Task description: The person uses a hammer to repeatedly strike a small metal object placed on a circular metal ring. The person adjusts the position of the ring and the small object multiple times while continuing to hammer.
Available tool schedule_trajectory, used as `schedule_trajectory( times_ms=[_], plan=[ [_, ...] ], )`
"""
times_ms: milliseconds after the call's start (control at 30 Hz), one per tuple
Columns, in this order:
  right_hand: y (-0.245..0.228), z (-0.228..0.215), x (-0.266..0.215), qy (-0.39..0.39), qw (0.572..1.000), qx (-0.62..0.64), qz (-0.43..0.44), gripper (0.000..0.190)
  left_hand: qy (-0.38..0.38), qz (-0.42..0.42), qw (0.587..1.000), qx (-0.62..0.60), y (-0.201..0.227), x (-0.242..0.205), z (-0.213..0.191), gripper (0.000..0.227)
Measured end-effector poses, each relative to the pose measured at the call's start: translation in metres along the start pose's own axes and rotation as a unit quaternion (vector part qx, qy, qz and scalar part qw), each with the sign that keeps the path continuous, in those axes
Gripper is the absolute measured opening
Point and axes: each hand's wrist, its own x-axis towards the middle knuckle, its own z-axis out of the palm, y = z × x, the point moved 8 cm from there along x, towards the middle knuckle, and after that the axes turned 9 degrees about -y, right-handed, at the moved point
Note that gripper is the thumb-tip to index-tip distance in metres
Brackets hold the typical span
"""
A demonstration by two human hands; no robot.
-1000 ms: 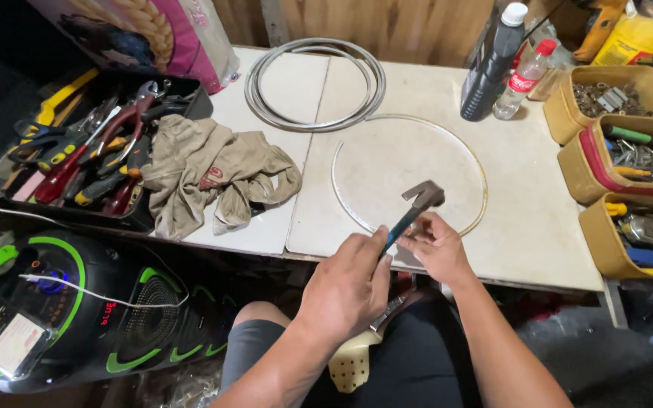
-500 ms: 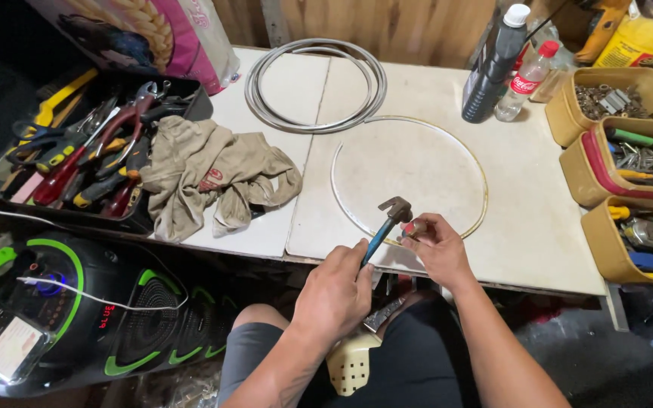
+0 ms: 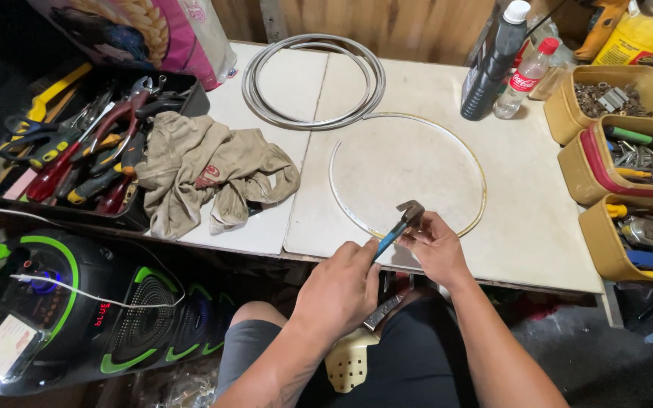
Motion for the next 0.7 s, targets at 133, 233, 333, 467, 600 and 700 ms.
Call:
schedule_trajectory(
  times_ms=[133,233,333,467,600,700],
  plan=[
    [0.001,-0.001,0.001,-0.002,1.0,-0.026,0.013,0.042,0.079,0.052,0.995,0.044,0.012,-0.007,-0.011,0.047],
    [0.001,0.0,0.0,-0.017,0.998,-0.05,0.021,0.056,0.115,0.082,0.988,0.06,0.02,-0.01,-0.013,0.047],
    [0.015,-0.007,0.001,-0.025,0.998,-0.055,-0.024,0.035,0.044,0.057,0.995,0.062,0.019,-0.007,-0.004,0.047],
    [-0.006,-0.003,-0.003,-0.03,0.985,-0.16,-0.058,0.037,0.12,0.114,0.984,0.065,0.028,-0.015,-0.01,0.044],
    [0.0,-0.005,-0.004,-0.029,0.988,-0.154,-0.017,0.035,0.093,0.114,0.987,0.069,0.03,-0.02,-0.01,0.043],
    [-0.005,0.001,-0.006,0.037,0.997,0.026,0.057,0.037,0.208,0.183,0.96,0.043,0.058,-0.044,-0.041,0.039]
  ],
)
